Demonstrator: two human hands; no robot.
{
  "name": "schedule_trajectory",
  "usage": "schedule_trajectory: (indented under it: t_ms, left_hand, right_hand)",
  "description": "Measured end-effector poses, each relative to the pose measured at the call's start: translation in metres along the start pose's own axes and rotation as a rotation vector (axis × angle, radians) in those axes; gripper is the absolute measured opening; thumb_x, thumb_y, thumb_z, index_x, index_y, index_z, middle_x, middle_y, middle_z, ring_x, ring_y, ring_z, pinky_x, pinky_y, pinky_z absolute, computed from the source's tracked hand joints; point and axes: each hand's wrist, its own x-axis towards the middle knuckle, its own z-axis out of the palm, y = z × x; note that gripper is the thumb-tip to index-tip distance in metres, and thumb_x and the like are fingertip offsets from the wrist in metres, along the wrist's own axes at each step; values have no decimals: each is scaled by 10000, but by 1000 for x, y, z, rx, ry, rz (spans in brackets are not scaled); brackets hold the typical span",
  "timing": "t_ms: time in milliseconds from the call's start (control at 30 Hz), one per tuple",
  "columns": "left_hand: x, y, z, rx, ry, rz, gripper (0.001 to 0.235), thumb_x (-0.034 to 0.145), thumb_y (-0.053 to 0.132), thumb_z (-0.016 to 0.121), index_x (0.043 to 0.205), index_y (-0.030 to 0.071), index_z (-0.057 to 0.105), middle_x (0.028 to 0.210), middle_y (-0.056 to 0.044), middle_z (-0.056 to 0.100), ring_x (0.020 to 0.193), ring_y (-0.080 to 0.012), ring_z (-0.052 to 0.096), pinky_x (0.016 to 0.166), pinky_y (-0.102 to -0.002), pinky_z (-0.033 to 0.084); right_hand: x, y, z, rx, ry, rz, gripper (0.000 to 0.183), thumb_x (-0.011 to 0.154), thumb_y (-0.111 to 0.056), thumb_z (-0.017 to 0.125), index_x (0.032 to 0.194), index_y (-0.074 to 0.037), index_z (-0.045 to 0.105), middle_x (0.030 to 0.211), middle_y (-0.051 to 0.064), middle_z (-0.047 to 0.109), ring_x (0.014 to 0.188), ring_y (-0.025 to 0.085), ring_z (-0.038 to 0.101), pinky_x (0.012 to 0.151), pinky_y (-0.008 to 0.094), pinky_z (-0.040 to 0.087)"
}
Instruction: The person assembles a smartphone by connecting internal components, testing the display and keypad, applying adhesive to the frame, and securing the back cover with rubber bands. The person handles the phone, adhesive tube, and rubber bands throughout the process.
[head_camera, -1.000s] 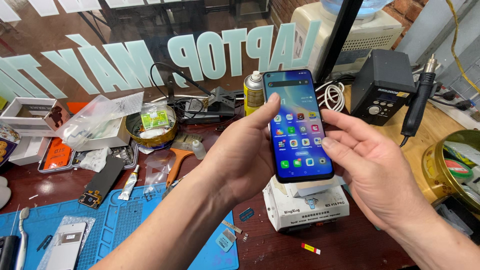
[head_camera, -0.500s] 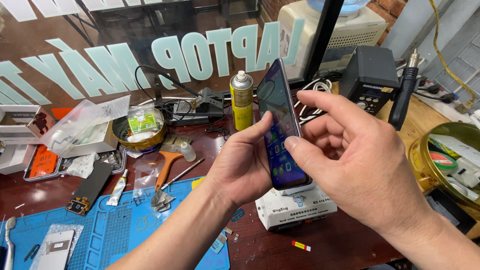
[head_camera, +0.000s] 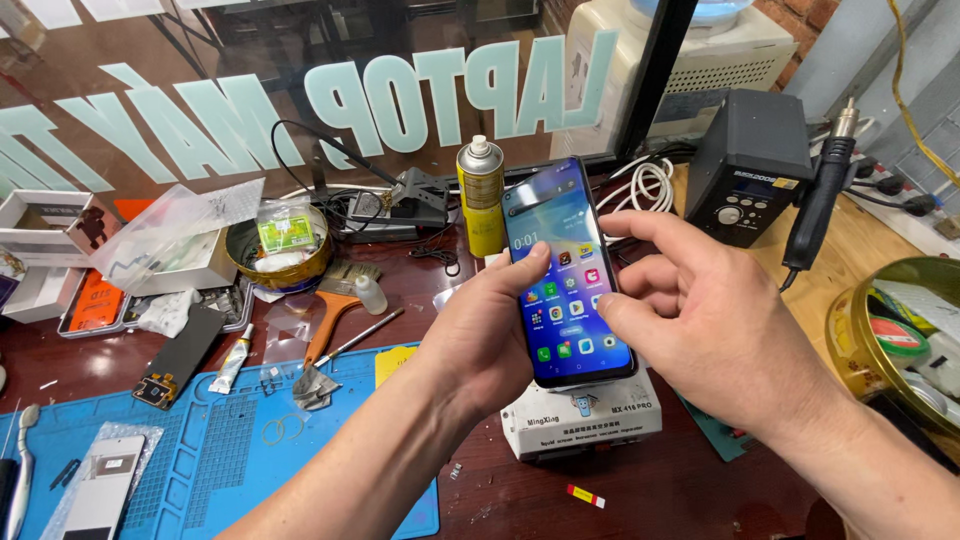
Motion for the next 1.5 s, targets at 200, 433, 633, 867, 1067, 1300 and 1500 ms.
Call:
schedule_trajectory:
  t_ms: [200,433,633,867,1067,1300,1500]
  left_hand:
    - [14,-8,6,40,52,102,209,1031,217,568,1187,80,587,1034,-78,698,918,-199,700,844,-416,607]
    - [16,-10,19,88,116,92,209,1023,212,545,1176,84,607,1039,-74,708,912,-196,709,831,-415,613]
    - [21,-12,23,133,216,83,249,993,196,544,1186,67,633,1038,-94,723,911,-217,717,817,-407,622]
    - [14,-18,-29,894,776,248,459,877,173,696,1306,60,579,1032,-115,747,811,-176,682,684,-325,567]
    - [-31,5,-190,671,1073,195,233,908,63,669,1121,-19,715,895,-94,708,711,-185,681,608,-338,601]
    - [-96,50,-374,767,1502,123,197,914,42,682,1083,-13,765,931,-167,748,775,-292,736,647,-423,589]
    - [-86,73,-419,1540,1368,-13,475,754,242,900,1189,126,750,1079,-178,755,998,-337,709,900,-446,552]
  right_hand:
    - [3,22,-5,158,7,-55,562,883,-44,688,1431,-31,562,948,104,804,770,76,734,647,225,592]
    - [6,34,-14,204,-30,-108,579,915,-39,684,1476,-26,541,985,110,807,795,79,741,666,220,602]
    - [13,52,-10,330,-59,92,581,876,-32,650,1448,-60,550,982,96,779,821,86,715,717,239,577]
    - [29,93,14,419,-85,279,587,884,-48,670,1460,-65,560,1003,86,767,848,75,646,744,223,520]
    - [36,110,32,233,-69,472,518,931,-119,676,1439,-132,578,1034,48,793,814,93,639,669,283,496]
    - [37,113,43,107,-2,542,459,924,-108,666,1383,-107,647,1036,59,796,802,110,649,700,299,510]
    - [35,110,59,-414,64,467,433,926,-166,701,1358,-152,681,917,80,773,790,197,691,782,357,552]
